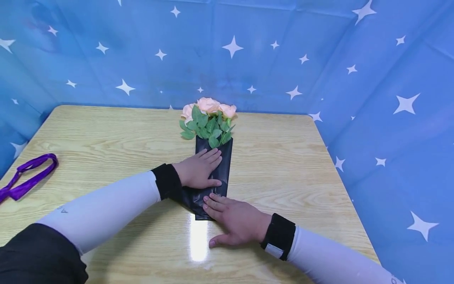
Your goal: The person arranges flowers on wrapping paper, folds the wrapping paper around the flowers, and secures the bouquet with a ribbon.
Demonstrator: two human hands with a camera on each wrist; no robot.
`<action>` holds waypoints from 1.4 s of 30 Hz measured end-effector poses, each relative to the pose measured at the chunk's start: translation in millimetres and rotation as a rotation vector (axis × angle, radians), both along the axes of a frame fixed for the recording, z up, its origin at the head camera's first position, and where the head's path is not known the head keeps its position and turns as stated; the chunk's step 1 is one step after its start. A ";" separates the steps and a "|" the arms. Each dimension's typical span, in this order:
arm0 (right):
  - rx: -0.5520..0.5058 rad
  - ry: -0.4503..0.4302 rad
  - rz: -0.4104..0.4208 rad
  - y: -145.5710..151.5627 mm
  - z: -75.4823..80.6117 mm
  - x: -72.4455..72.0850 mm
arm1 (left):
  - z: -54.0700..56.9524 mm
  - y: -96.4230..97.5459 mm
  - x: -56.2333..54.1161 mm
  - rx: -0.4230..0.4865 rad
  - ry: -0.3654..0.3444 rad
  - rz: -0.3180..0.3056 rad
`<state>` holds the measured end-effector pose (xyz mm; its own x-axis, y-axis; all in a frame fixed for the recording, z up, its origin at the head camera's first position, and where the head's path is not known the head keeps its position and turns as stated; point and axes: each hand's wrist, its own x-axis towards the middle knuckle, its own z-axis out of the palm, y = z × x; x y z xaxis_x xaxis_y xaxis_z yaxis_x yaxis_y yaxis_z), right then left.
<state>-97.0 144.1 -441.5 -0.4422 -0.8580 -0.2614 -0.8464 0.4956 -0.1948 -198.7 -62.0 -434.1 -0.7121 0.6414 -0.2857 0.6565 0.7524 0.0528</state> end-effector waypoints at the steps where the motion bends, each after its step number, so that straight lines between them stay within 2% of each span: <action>1: 0.001 0.008 0.003 -0.3 0.0 0.3 | -1.0 -4.9 5.6 0.020 -0.003 -0.006; 7: -0.003 0.030 0.013 -1.4 2.5 0.8 | -10.6 -38.6 36.8 0.095 -0.048 0.011; 12: 0.001 0.007 -0.005 -1.0 3.0 0.4 | -15.3 -61.3 57.5 0.091 -0.092 0.036; 17: -0.004 0.013 -0.010 -0.8 3.2 0.2 | -15.7 -74.6 75.0 0.073 -0.152 0.050; 22: -0.100 0.079 -0.032 -10.8 6.3 -7.9 | -17.5 -78.2 79.4 0.072 -0.156 0.054; 24: -0.157 0.106 -0.070 -19.9 7.4 -14.5 | -17.1 -78.2 79.3 0.073 -0.150 0.053; 26: -0.171 0.109 -0.126 -30.5 8.2 -21.5 | -17.1 -78.2 79.2 0.074 -0.151 0.055; 31: -0.067 0.098 -0.249 -55.9 4.9 -39.5 | -19.5 -79.4 81.3 0.090 -0.153 0.069; 35: 0.017 0.087 -0.284 -65.6 1.2 -51.0 | -21.5 -83.2 83.2 0.148 -0.136 0.073; 42: 0.045 0.046 -0.356 -61.3 2.2 -56.6 | -15.5 -92.4 78.5 0.185 -0.061 0.118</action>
